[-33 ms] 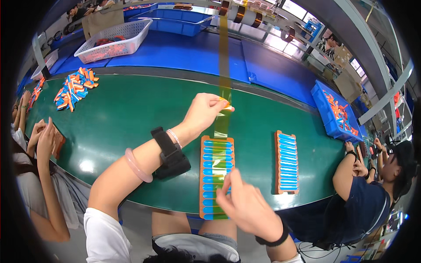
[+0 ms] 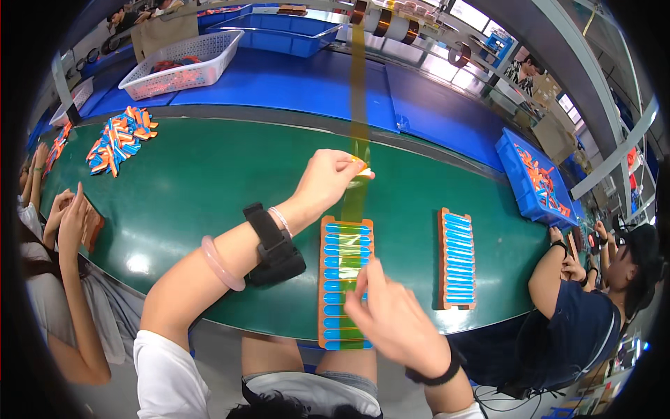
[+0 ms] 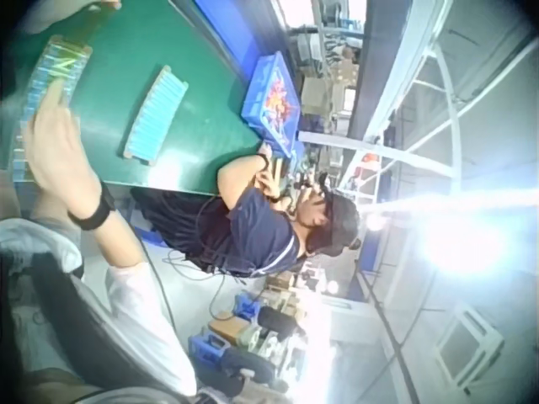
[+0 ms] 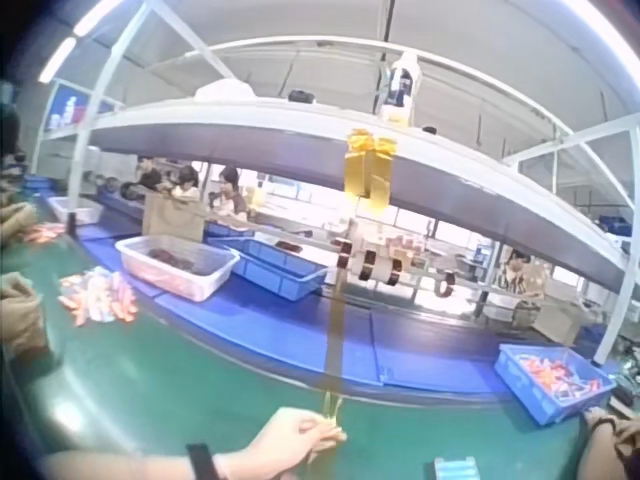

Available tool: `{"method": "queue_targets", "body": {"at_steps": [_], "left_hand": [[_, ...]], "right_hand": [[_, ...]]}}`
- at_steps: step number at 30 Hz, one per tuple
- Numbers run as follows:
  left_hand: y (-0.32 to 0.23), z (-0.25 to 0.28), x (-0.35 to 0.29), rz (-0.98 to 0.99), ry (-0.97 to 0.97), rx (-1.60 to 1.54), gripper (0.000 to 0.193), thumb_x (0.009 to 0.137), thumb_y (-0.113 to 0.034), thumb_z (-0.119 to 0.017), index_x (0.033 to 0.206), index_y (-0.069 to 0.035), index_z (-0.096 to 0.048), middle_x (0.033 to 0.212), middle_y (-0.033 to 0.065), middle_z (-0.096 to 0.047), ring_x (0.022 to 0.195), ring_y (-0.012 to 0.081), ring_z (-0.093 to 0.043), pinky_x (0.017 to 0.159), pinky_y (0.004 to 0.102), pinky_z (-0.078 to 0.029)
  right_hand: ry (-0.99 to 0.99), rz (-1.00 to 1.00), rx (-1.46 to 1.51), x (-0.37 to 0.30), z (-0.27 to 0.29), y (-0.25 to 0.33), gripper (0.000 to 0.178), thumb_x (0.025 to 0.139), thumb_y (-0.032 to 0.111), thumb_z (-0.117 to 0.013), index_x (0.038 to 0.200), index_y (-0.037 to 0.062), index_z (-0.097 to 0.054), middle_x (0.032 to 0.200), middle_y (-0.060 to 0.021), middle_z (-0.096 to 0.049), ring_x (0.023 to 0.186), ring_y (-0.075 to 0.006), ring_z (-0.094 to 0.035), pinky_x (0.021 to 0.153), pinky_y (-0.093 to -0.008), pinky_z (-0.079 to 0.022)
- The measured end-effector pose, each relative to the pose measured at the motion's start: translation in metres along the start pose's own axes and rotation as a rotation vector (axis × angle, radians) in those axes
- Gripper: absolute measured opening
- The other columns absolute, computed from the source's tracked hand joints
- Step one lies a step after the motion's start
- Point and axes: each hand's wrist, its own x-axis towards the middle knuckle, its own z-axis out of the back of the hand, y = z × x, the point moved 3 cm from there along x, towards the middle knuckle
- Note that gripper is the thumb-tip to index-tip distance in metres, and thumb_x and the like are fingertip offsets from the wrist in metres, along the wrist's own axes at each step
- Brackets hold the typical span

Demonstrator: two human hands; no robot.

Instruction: Manually applying adhesive strips and assembling small colorful components on a jig in a manufacturing facility.

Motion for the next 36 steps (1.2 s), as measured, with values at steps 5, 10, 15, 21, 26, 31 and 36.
{"method": "queue_targets", "body": {"at_steps": [5, 10, 15, 21, 26, 31, 36], "left_hand": [[0.005, -0.010, -0.008, -0.019, -0.054, 0.055, 0.020, 0.085, -0.014, -0.051, 0.084, 0.006, -0.057, 0.080, 0.0082, -0.064, 0.073, 0.0071, -0.056, 0.064, 0.0219, -0.045], [0.014, 0.005, -0.011, 0.050, -0.077, 0.276, 0.020, 0.085, -0.014, -0.051, 0.086, 0.004, -0.058, 0.076, 0.0057, -0.063, 0.073, 0.0065, -0.056, 0.063, 0.0219, -0.045], [-0.047, 0.011, 0.001, -0.157, 0.082, -0.124, 0.032, 0.089, -0.025, -0.045, 0.091, 0.002, -0.060, 0.091, 0.0098, -0.062, 0.083, 0.0107, -0.057, 0.078, 0.0265, -0.043], [-0.108, 0.015, -0.006, -0.415, 0.071, 0.615, 0.035, 0.087, -0.032, -0.044, 0.086, -0.001, -0.060, 0.073, 0.0099, -0.063, 0.067, 0.0193, -0.060, 0.069, 0.0312, -0.045], [-0.050, 0.002, -0.050, -0.874, 0.325, 1.531, 0.041, 0.063, -0.003, -0.056, 0.103, -0.005, -0.050, 0.112, 0.0102, -0.048, 0.103, 0.0218, -0.047, 0.067, 0.0367, -0.045], [-0.022, -0.024, -0.095, -0.825, 0.551, 1.237, 0.038, 0.074, -0.005, -0.044, 0.112, -0.007, -0.045, 0.120, 0.0093, -0.043, 0.118, 0.0264, -0.037, 0.097, 0.0357, -0.035], [-0.020, 0.046, -0.073, -0.585, 0.343, 1.394, 0.055, 0.058, 0.005, -0.056, 0.111, -0.006, -0.045, 0.116, 0.0113, -0.045, 0.112, 0.0283, -0.042, 0.086, 0.0357, -0.044]], "right_hand": [[-0.104, 0.001, -0.026, 0.076, 0.007, -0.015, 0.018, 0.080, 0.014, -0.043, 0.088, -0.0013, -0.038, 0.082, -0.0253, -0.053, 0.082, -0.0405, -0.051, 0.070, -0.0465, -0.040], [-0.165, -0.025, -0.053, 0.105, 0.018, -0.018, 0.023, 0.080, 0.013, -0.045, 0.093, -0.0044, -0.037, 0.093, -0.0273, -0.049, 0.087, -0.0428, -0.050, 0.074, -0.0455, -0.042], [-0.310, 0.061, 0.291, 0.077, 0.029, -0.046, 0.042, 0.084, 0.022, -0.051, 0.116, -0.0009, -0.035, 0.104, -0.0146, -0.051, 0.094, -0.0243, -0.052, 0.077, -0.0342, -0.043], [0.048, 0.052, 1.325, 0.019, 0.060, -0.028, 0.046, 0.086, 0.010, -0.047, 0.128, 0.0020, -0.028, 0.106, -0.0095, -0.054, 0.094, -0.0120, -0.051, 0.078, -0.0270, -0.040], [-0.182, -0.015, 1.313, -0.007, 0.067, -0.042, 0.048, 0.085, 0.006, -0.045, 0.129, 0.0021, -0.026, 0.104, -0.0127, -0.055, 0.097, -0.0161, -0.051, 0.081, -0.0283, -0.040], [-0.069, -0.150, 0.818, -0.011, 0.036, -0.062, 0.068, 0.081, 0.014, -0.057, 0.132, 0.0022, -0.014, 0.136, -0.0207, -0.021, 0.118, -0.0289, -0.036, 0.096, -0.0354, -0.032], [-0.291, -0.079, 0.424, -0.051, 0.055, -0.078, 0.072, 0.078, 0.011, -0.060, 0.133, 0.0033, -0.014, 0.136, -0.0191, -0.019, 0.125, -0.0324, -0.024, 0.100, -0.0414, -0.026]]}}
